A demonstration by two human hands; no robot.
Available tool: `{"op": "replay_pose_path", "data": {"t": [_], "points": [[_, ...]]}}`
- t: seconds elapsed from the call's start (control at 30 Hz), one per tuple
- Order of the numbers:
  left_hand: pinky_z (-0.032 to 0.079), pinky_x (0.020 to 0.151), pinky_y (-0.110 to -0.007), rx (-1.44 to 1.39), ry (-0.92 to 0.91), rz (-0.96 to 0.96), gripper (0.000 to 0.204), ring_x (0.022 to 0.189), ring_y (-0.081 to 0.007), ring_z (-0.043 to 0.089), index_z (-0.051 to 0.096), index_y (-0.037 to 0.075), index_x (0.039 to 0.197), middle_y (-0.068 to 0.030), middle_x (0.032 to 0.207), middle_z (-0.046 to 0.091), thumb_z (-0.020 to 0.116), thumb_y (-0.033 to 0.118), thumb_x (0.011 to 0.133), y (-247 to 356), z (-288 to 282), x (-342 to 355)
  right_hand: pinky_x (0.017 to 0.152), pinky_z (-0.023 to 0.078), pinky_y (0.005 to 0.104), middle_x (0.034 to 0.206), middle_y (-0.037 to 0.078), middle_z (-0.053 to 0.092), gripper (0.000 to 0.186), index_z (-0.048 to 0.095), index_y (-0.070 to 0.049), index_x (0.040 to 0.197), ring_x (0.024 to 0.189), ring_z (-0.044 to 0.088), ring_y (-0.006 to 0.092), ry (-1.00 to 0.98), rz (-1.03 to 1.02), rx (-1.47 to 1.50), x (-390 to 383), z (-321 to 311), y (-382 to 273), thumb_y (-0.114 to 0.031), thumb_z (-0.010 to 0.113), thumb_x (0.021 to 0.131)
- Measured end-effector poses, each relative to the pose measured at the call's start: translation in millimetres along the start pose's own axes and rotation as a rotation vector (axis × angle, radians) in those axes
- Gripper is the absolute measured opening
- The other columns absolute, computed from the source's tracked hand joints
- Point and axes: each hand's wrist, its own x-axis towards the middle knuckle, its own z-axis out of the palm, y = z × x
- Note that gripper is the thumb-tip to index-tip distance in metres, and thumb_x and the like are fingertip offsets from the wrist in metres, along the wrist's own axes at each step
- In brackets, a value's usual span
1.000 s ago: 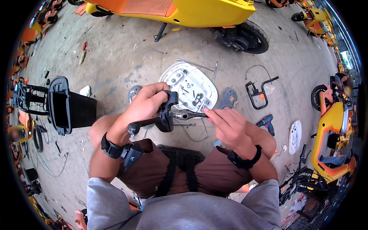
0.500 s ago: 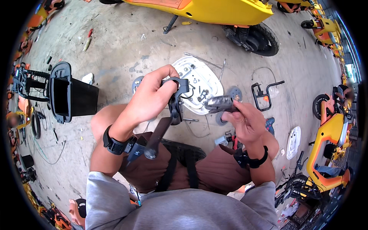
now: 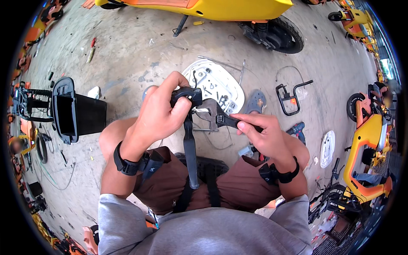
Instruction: The person assembles a brake lever assembly for a scooter by tightening a bolt with an adjustable wrench and inserting a small screw.
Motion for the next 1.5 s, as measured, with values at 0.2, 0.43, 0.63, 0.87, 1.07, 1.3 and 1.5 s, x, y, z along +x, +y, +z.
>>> {"op": "replay_pose_path", "data": {"t": [0.2,0.43,0.63,0.87,1.07,1.3,1.5], "points": [[0.044,0.049,-0.038,0.080,-0.015,0.086,0.017,0.045,-0.0330,0.054,0.054,0.001,0.093,-0.0154,0.053,0.051,0.054,0.007,0.077,0.0,1.7,-0.8,0.058,0.043,0.0244,0.072,0.005,0.068,0.024,0.070,-0.003,0.114,0.061,0.054,0.0082,-0.082,0.060,-0.017,-1.4,-2.8,0.3,-0.009,0.062,0.092],[0.044,0.048,-0.041,0.390,-0.072,0.356,0.019,0.045,-0.0356,0.054,0.055,0.002,0.093,-0.0148,0.050,0.049,0.059,0.006,0.074,-11.6,2.9,-0.4,0.057,0.045,0.0244,0.072,0.005,0.070,0.022,0.072,-0.008,0.111,0.057,0.059,0.0081,-0.155,0.073,-0.099,2.2,-4.3,4.1,-0.012,0.064,0.090],[0.044,0.049,-0.038,0.173,-0.048,0.113,0.017,0.046,-0.0324,0.055,0.055,0.002,0.093,-0.0147,0.053,0.050,0.055,0.006,0.077,-3.6,5.8,-1.7,0.058,0.046,0.0248,0.074,0.008,0.071,0.022,0.072,-0.008,0.110,0.058,0.062,0.0093,0.009,-0.157,-0.238,-2.0,4.3,3.0,-0.013,0.066,0.090],[0.045,0.050,-0.036,0.136,-0.033,0.158,0.015,0.046,-0.0302,0.054,0.055,0.001,0.092,-0.0141,0.057,0.052,0.053,0.006,0.078,1.0,3.9,2.6,0.058,0.047,0.0230,0.068,0.005,0.068,0.022,0.073,-0.008,0.110,0.058,0.061,0.0073,-0.139,0.110,-0.002,0.5,-9.9,1.3,-0.010,0.065,0.090],[0.045,0.050,-0.036,0.150,-0.014,0.204,0.016,0.046,-0.0313,0.055,0.055,0.001,0.092,-0.0147,0.057,0.051,0.054,0.005,0.077,-0.9,7.3,1.2,0.058,0.047,0.0233,0.066,0.004,0.067,0.021,0.073,-0.009,0.109,0.058,0.061,0.0074,-0.090,0.066,0.010,-1.8,-6.2,2.8,-0.011,0.065,0.090],[0.045,0.049,-0.037,0.161,0.011,0.207,0.016,0.046,-0.0327,0.054,0.055,0.001,0.092,-0.0156,0.056,0.051,0.054,0.004,0.076,-3.5,2.0,-0.7,0.058,0.046,0.0256,0.070,0.006,0.069,0.021,0.073,-0.011,0.108,0.058,0.063,0.0119,-0.098,0.090,-0.058,-0.6,-4.2,-1.5,-0.015,0.064,0.090],[0.045,0.049,-0.038,0.296,0.023,0.272,0.017,0.047,-0.0357,0.054,0.056,0.001,0.091,-0.0163,0.056,0.051,0.055,0.003,0.074,-2.9,-1.4,-3.9,0.060,0.047,0.0296,0.074,0.010,0.070,0.022,0.073,-0.009,0.108,0.061,0.064,0.0169,-0.105,0.062,-0.054,1.8,4.1,-4.0,-0.018,0.064,0.090]]}}
